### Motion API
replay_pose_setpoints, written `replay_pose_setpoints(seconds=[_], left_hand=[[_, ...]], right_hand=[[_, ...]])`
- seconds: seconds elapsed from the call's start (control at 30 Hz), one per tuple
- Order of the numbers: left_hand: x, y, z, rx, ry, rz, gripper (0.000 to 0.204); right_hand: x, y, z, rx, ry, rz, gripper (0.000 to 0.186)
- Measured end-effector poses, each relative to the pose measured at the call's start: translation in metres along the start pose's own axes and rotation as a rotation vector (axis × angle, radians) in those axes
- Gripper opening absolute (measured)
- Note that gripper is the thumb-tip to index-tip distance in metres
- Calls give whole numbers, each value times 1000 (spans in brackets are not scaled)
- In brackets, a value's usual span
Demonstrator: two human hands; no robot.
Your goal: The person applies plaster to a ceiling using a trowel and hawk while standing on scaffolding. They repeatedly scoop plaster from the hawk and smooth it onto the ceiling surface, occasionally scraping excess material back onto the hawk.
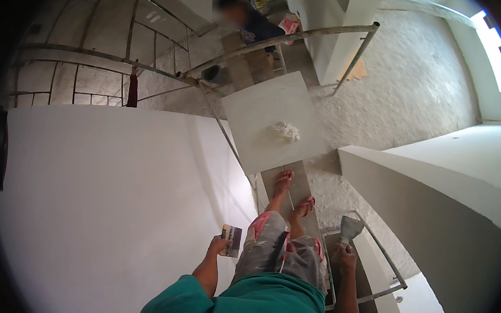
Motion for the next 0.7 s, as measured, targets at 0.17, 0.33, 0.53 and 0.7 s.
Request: replay_pose_setpoints(seconds=[0.17,0.33,0.53,0.7], left_hand=[[-4,-10,5,-55,-66,-65,48],[5,-2,-11,-63,-55,-80,53],[14,10,-22,-43,-38,-98,57],[12,11,-14,-16,-41,-95,55]], right_hand=[[1,-2,7,14,-83,61,20],[8,-5,7,-38,-94,7,18],[14,-9,2,-29,-101,-1,15],[20,-17,-7,-35,-93,12,15]])
Point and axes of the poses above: each hand's wrist, its own y-axis towards the middle knuckle, its own x-axis out of the palm, z = x × y, the point moved 5 cm from there along y, towards the middle knuckle, and after that the axes turned 3 degrees about -x, right-handed, at the moved point
